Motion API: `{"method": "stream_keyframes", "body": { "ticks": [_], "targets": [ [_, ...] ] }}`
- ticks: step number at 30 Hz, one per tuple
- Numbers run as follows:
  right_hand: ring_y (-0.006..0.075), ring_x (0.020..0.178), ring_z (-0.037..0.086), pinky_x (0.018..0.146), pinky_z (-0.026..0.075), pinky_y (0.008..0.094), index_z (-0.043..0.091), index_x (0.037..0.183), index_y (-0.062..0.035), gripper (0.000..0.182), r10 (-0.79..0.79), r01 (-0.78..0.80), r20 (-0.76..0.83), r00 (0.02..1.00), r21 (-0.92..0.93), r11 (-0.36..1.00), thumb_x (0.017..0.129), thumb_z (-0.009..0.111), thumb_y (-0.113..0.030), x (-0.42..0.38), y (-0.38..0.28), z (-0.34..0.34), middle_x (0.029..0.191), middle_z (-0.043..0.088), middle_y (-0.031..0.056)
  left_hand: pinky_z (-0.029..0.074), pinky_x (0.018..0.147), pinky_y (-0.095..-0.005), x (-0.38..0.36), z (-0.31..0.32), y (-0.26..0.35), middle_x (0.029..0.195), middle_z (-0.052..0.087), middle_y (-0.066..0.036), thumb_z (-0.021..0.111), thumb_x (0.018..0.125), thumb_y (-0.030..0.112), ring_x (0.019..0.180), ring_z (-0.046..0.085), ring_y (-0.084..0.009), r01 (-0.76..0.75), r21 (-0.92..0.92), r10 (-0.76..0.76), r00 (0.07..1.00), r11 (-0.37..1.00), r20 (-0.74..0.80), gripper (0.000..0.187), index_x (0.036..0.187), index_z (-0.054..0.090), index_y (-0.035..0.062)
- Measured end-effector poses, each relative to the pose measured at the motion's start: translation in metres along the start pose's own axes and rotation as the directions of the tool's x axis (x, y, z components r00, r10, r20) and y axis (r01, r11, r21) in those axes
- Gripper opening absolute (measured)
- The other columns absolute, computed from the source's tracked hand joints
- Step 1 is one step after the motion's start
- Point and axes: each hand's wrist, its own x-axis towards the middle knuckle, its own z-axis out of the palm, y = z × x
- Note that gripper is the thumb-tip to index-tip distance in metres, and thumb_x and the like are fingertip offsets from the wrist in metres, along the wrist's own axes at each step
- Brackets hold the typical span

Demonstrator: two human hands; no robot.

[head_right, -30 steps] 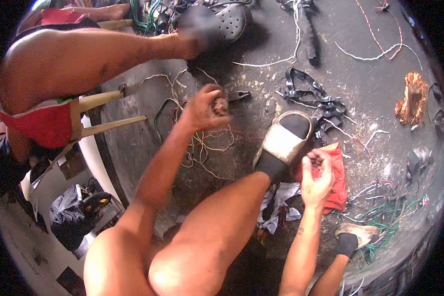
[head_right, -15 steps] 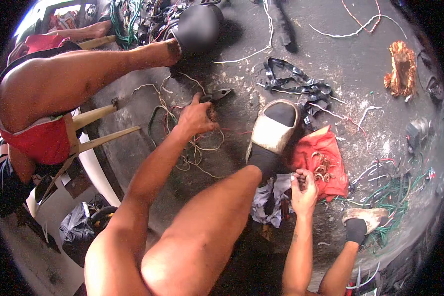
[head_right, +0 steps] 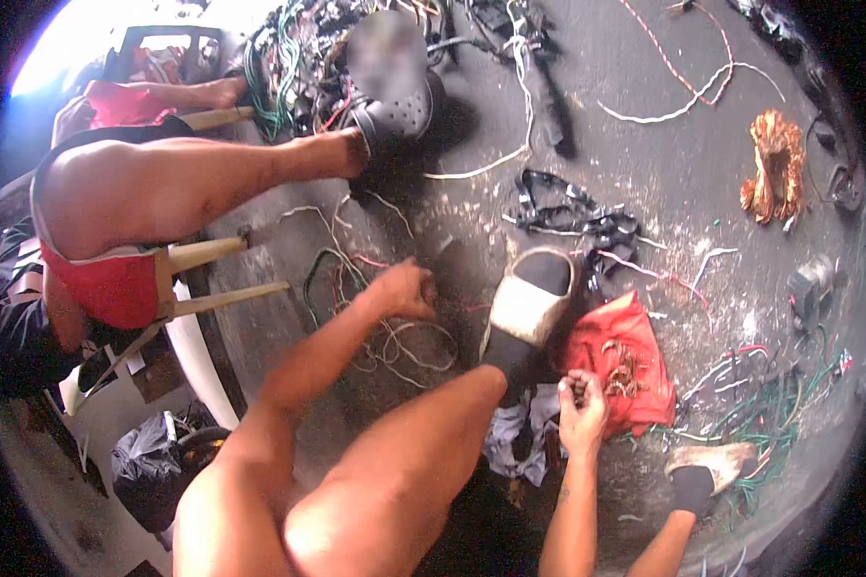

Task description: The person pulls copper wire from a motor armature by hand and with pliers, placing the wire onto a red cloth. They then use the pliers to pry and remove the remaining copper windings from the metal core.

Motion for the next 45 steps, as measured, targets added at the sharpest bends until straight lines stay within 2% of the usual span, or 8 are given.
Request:
{"method": "stream_keyframes", "body": {
  "ticks": [25,30,33,36,37,40,44,45],
  "targets": [
    [0.0153,0.101,0.058,0.089,0.048,0.0300,0.049,0.126,-0.0026,0.051,-0.165,0.169,-0.037,0.986,0.111,0.979,0.080,0.072,-0.002,0.015,-0.030,0.007,0.113,0.059,0.0068,0.040,0.104,-0.0421,-0.060,-0.017,0.053,0.139,0.037,-0.017,0.086,0.058,0.026,0.122,0.050,-0.0345,-0.361,-0.482,0.086,0.861,0.798,-0.502,0.089,0.138,0.049,0.0136],
    [0.0297,0.133,0.042,0.109,0.035,0.0413,0.036,0.142,-0.0052,0.085,-0.696,0.722,0.204,0.689,-0.106,0.684,0.069,0.080,-0.006,0.072,-0.140,0.038,0.145,0.041,0.0194,0.044,0.099,-0.0441,-0.084,-0.080,0.093,0.125,0.051,-0.018,0.082,0.057,0.027,0.116,0.053,-0.0368,-0.705,-0.190,0.450,0.612,0.684,-0.650,0.080,0.131,0.056,0.0110],
    [0.0252,0.122,0.053,0.104,0.042,0.0372,0.039,0.137,0.0012,0.078,-0.463,0.334,0.355,0.812,0.369,0.868,0.070,0.080,-0.002,0.068,-0.185,0.033,0.136,0.050,0.0163,0.044,0.098,-0.0467,-0.094,-0.109,0.129,0.128,0.051,-0.020,0.079,0.061,0.027,0.116,0.052,-0.0392,-0.854,-0.141,0.594,0.457,0.501,-0.661,0.072,0.127,0.058,0.0083],
    [0.0170,0.102,0.060,0.085,0.050,0.0303,0.056,0.122,0.0009,0.052,-0.536,0.622,0.443,0.719,-0.066,0.780,0.075,0.077,-0.004,0.045,-0.217,-0.022,0.111,0.062,0.0086,0.043,0.098,-0.0482,-0.116,-0.144,0.180,0.131,0.049,-0.022,0.080,0.063,0.026,0.120,0.050,-0.0412,-0.964,0.009,0.752,0.200,0.265,-0.628,0.069,0.127,0.059,0.0135],
    [0.0125,0.095,0.058,0.081,0.048,0.0282,0.057,0.119,0.0012,0.044,-0.501,0.476,0.449,0.740,0.177,0.862,0.079,0.075,-0.007,0.031,-0.216,-0.040,0.104,0.064,0.0057,0.044,0.097,-0.0489,-0.126,-0.153,0.200,0.130,0.048,-0.022,0.079,0.058,0.024,0.117,0.050,-0.0416,-0.980,0.022,0.803,0.150,0.199,-0.577,0.070,0.124,0.058,0.0121],
    [0.0138,0.096,0.057,0.085,0.045,0.0276,0.056,0.119,0.0036,0.036,-0.541,0.494,0.153,0.827,0.259,0.830,0.090,0.065,-0.015,-0.063,-0.241,-0.091,0.110,0.061,0.0069,0.044,0.096,-0.0478,-0.170,-0.172,0.257,0.125,0.048,-0.022,0.080,0.053,0.021,0.112,0.052,-0.0404,-0.997,0.078,0.876,-0.017,0.024,-0.482,0.069,0.118,0.059,0.0100],
    [0.0380,0.133,0.038,0.109,0.031,0.0515,0.064,0.087,0.0026,0.028,-0.836,0.791,-0.045,0.547,0.355,0.498,0.089,0.064,-0.026,-0.170,-0.246,-0.140,0.137,0.045,0.0262,0.048,0.088,-0.0398,-0.234,-0.191,0.313,0.106,0.057,-0.014,0.078,0.063,0.016,0.100,0.058,-0.0270,-0.986,0.090,0.839,-0.168,-0.141,-0.518,0.041,0.100,0.063,0.0035],
    [0.0460,0.133,0.035,0.109,0.028,0.0581,0.064,0.078,0.0026,0.029,-0.824,0.796,-0.132,0.550,0.381,0.470,0.089,0.064,-0.024,-0.197,-0.240,-0.149,0.144,0.037,0.0282,0.050,0.082,-0.0371,-0.260,-0.191,0.320,0.099,0.059,-0.011,0.078,0.064,0.014,0.091,0.060,-0.0245,-0.973,-0.220,0.843,0.060,-0.070,-0.534,0.041,0.100,0.062,0.0023]
  ]
}}
